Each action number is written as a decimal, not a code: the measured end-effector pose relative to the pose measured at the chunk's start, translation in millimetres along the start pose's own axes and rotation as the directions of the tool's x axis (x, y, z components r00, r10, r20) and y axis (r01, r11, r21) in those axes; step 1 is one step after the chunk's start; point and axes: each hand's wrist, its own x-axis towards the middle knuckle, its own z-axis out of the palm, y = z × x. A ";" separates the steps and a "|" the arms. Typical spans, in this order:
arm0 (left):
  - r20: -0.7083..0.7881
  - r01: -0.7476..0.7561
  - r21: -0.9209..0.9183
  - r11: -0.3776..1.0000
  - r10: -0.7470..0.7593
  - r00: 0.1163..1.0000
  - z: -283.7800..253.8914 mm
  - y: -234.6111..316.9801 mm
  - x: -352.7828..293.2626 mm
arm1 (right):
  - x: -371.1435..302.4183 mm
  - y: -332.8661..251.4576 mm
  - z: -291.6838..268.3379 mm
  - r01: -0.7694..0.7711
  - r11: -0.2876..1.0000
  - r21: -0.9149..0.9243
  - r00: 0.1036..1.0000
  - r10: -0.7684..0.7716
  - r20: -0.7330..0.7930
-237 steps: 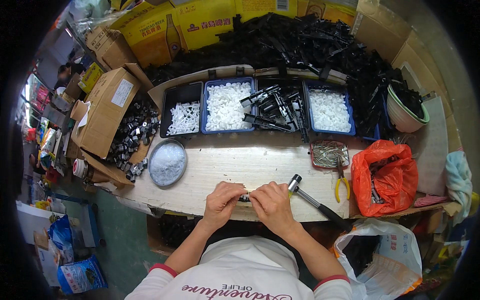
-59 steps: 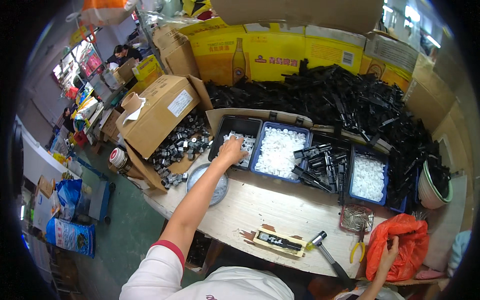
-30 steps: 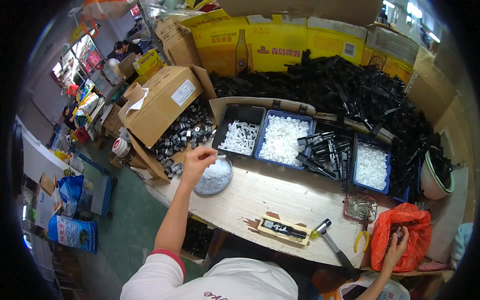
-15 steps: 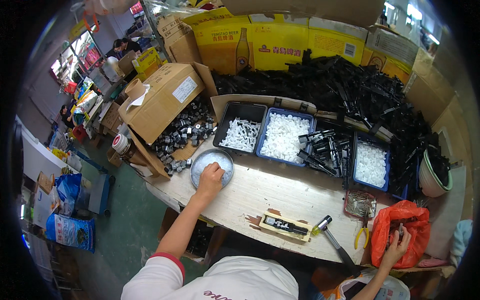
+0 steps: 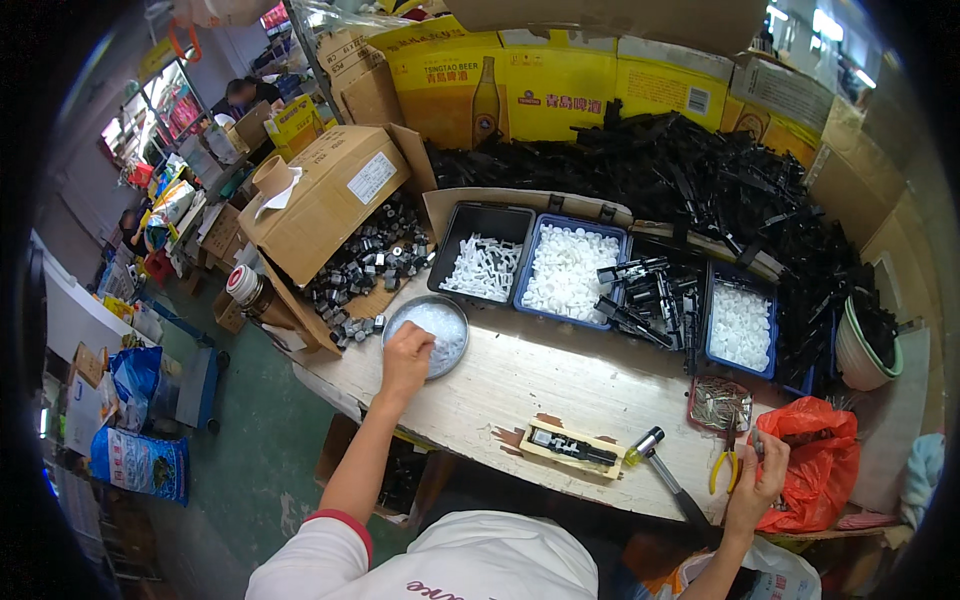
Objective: The person assembles small lock mechanisms at a cluttered workbench. They repeatedly pick up black lock bodies, insert white cylindrical pins, and use a hammer and pliers to secure components. Finished units are placed into trays filled with white packing material.
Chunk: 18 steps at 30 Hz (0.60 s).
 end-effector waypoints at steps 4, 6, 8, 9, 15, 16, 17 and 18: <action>-0.068 0.181 -0.240 0.954 -0.202 0.977 -24.0 33.9 2.7 | -12.0 -23.9 22.0 0.000 0.995 0.096 0.995 -0.010 0.099; -0.032 0.283 -0.458 0.843 -0.333 0.942 -21.0 41.8 -2.5 | -17.0 -43.3 39.5 -0.007 0.980 0.199 0.981 -0.033 0.194; 0.093 0.375 -0.726 0.576 -0.458 0.884 -9.9 52.1 -10.2 | -22.6 -59.0 65.1 0.042 0.961 0.273 0.963 -0.112 0.245; 0.115 0.371 -0.742 0.558 -0.440 0.891 -6.6 56.1 -14.1 | -25.0 -66.9 77.3 0.088 0.954 0.286 0.953 -0.164 0.254; 0.079 0.301 -0.761 0.575 -0.378 0.922 1.5 68.1 -20.1 | -23.7 -110.3 104.8 0.272 0.887 0.373 0.887 -0.381 0.261; -0.003 0.257 -0.685 0.682 -0.356 0.935 0.8 62.2 -20.8 | -24.9 -109.1 105.8 0.268 0.887 0.375 0.890 -0.377 0.255; -0.083 0.219 -0.589 0.778 -0.328 0.941 -2.6 52.0 -22.9 | -26.3 -107.8 107.5 0.264 0.886 0.382 0.891 -0.376 0.254; -0.159 0.182 -0.478 0.859 -0.289 0.944 -7.2 44.5 -24.9 | -28.2 -105.0 108.4 0.241 0.894 0.378 0.897 -0.354 0.266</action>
